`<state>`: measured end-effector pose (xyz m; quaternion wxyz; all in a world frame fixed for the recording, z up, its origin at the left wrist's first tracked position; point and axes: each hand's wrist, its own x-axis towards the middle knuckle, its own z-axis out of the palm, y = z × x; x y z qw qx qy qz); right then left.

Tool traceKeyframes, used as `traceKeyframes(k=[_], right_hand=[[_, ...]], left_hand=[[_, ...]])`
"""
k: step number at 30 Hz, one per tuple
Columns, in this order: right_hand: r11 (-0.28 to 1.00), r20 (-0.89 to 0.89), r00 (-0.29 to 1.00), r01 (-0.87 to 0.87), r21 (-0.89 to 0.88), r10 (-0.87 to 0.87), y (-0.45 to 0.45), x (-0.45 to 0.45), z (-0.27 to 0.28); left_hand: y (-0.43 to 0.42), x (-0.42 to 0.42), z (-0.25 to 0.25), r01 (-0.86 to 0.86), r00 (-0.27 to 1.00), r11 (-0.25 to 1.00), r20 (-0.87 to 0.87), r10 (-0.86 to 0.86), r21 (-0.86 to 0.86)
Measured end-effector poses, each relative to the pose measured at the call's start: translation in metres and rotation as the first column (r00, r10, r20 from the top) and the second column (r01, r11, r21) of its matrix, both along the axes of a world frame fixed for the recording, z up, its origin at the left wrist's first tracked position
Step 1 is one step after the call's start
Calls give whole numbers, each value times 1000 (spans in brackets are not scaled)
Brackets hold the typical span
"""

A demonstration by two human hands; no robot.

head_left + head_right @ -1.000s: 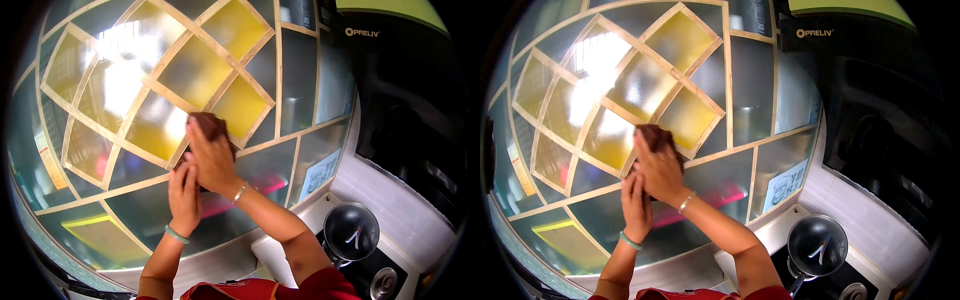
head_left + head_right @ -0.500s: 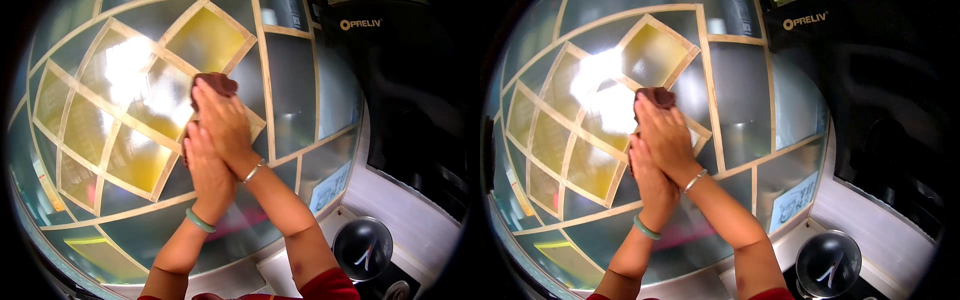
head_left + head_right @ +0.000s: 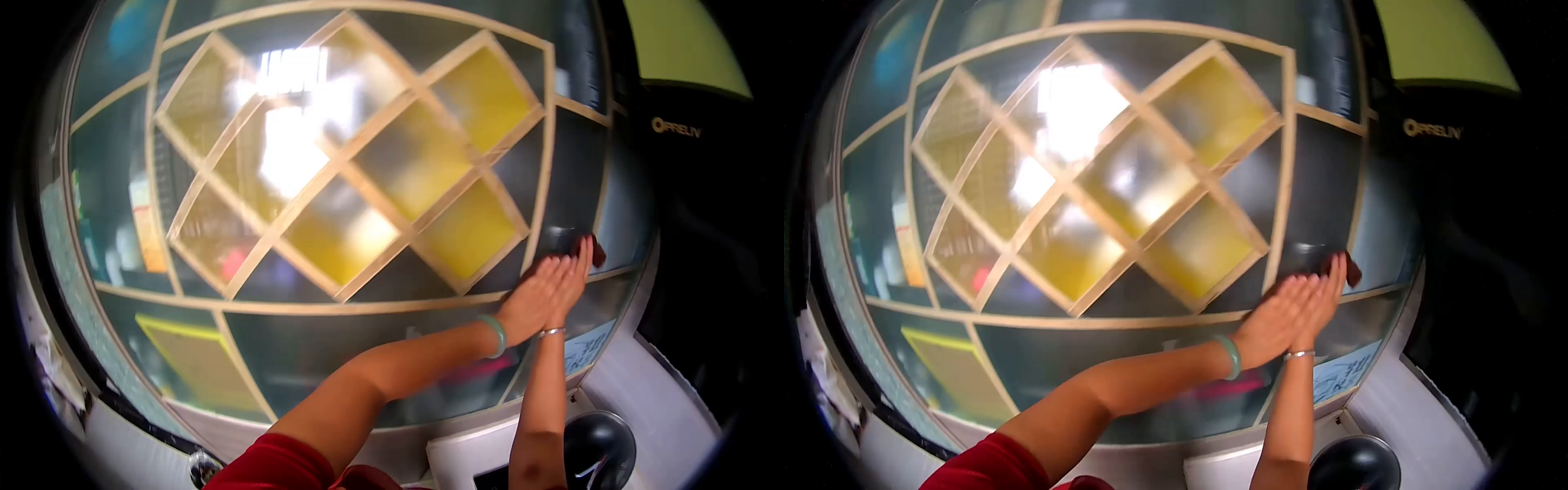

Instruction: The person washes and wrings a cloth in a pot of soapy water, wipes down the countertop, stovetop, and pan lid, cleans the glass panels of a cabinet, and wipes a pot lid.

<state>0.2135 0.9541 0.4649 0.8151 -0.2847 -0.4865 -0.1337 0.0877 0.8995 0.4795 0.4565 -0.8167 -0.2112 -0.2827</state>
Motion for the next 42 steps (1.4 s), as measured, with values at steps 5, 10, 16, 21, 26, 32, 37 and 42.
traceKeyframes(k=[5, 10, 16, 21, 26, 32, 37, 42], right_hand=[[951, 57, 963, 268, -154, -262, -18, -38, -78], [947, 228, 946, 273, -168, -232, -50, -133, -49], [988, 546, 829, 151, -5, -124, -101, -290, -19], [985, 725, 672, 168, 46, -148, -123, -434, -13], [996, 872, 482, 16, 84, -81, -170, -584, -9], [938, 917, 372, -347, -10, 147, -197, -733, -32], [935, 940, 337, -349, 70, 55, -214, -802, -54], [922, 944, 322, -339, 188, -75, -212, -820, -72]], left_hand=[[-5, -29, -67, 111, 994, 992, 1, -111, -67], [-30, -118, -64, 120, 978, 985, 184, -96, -124], [-70, -267, -69, -11, 948, 946, 299, 113, -323], [-90, -401, -102, -75, 785, 958, 576, 227, -276], [-141, -534, -110, -154, 603, 943, 728, 326, -295], [-173, -662, -154, -334, 344, 919, 881, 325, -208], [-203, -710, -175, -444, 191, 853, 901, 389, -274], [-213, -707, -171, -331, -48, 933, 990, 132, -141]])
